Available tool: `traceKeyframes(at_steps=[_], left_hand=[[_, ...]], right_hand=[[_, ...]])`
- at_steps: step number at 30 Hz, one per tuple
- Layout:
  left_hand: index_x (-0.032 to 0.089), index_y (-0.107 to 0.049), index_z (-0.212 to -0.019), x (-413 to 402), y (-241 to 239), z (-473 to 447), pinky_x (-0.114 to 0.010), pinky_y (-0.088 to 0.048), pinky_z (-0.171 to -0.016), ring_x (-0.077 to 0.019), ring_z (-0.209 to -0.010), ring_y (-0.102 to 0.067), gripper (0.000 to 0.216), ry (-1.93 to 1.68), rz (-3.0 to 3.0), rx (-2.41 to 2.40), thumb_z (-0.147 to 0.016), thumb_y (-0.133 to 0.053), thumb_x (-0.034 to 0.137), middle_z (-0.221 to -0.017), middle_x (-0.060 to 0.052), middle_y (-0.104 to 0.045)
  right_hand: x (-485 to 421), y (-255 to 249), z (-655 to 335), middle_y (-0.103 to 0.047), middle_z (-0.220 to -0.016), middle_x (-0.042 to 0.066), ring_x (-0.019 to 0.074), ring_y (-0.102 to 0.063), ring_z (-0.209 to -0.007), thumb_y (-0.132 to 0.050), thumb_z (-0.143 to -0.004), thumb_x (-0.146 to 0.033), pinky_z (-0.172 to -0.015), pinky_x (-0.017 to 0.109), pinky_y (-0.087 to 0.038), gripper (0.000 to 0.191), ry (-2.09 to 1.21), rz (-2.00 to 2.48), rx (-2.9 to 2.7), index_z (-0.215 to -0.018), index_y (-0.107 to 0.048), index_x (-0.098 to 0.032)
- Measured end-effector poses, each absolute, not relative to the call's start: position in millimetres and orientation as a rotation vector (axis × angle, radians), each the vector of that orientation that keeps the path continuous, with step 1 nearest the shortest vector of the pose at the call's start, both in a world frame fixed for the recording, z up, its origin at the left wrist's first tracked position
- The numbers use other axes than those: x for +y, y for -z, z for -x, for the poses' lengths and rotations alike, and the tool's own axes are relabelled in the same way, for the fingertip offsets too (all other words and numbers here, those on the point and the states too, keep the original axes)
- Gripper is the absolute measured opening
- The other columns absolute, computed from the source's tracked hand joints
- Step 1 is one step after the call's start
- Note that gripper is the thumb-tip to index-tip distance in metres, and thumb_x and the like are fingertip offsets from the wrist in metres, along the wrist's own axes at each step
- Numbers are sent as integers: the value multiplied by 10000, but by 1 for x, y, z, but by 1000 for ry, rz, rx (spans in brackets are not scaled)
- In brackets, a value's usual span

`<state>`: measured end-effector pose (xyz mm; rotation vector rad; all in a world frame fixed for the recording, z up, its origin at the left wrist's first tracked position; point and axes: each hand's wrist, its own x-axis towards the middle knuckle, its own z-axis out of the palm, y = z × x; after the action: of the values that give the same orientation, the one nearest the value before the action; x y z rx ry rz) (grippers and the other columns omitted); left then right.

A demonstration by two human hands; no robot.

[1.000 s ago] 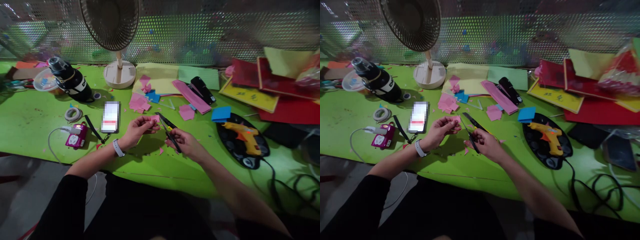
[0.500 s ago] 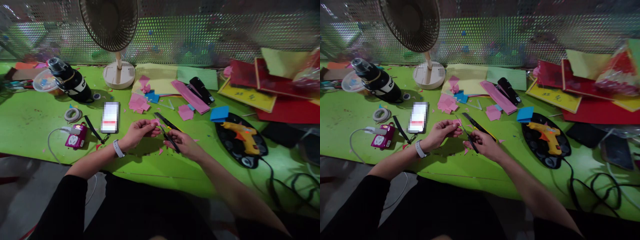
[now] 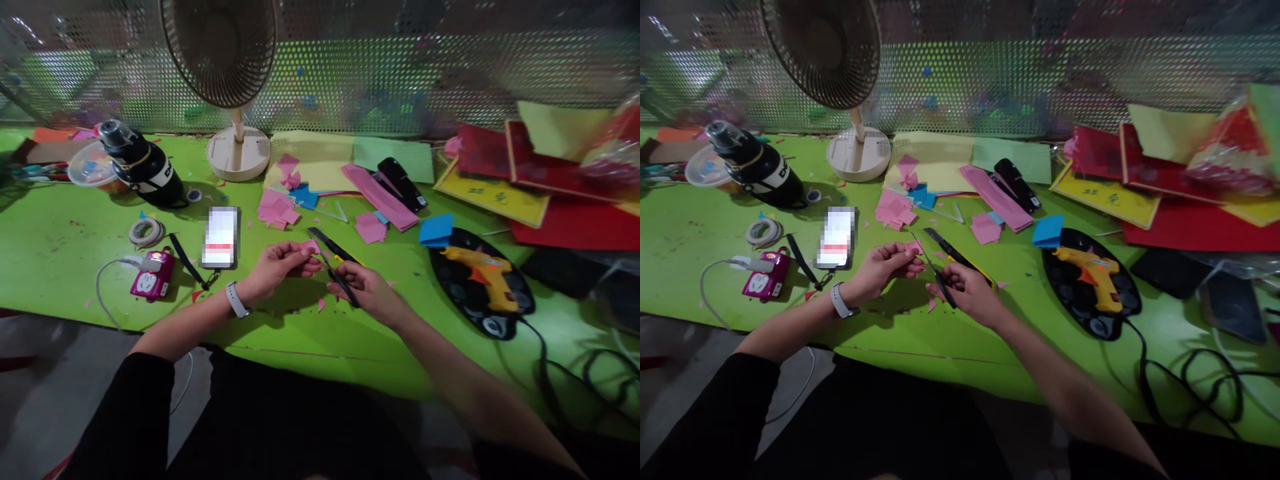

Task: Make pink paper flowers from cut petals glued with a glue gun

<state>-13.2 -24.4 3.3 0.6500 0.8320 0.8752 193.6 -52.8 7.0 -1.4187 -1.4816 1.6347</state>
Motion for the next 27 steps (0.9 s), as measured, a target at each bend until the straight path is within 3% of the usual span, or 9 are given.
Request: traceKeyframes(at_steps=[27], left_hand=[[104, -662, -879, -24, -7, 14, -250, -569, -718, -122, -724, -724, 268, -868, -696, 865, -781, -794, 315, -816, -66, -755]], right_hand=[[-52, -4, -194, -539, -633, -36, 119, -521, -583, -822, -609, -617, -499, 248, -399, 524, -1642, 1419, -1476, -737, -526, -204]])
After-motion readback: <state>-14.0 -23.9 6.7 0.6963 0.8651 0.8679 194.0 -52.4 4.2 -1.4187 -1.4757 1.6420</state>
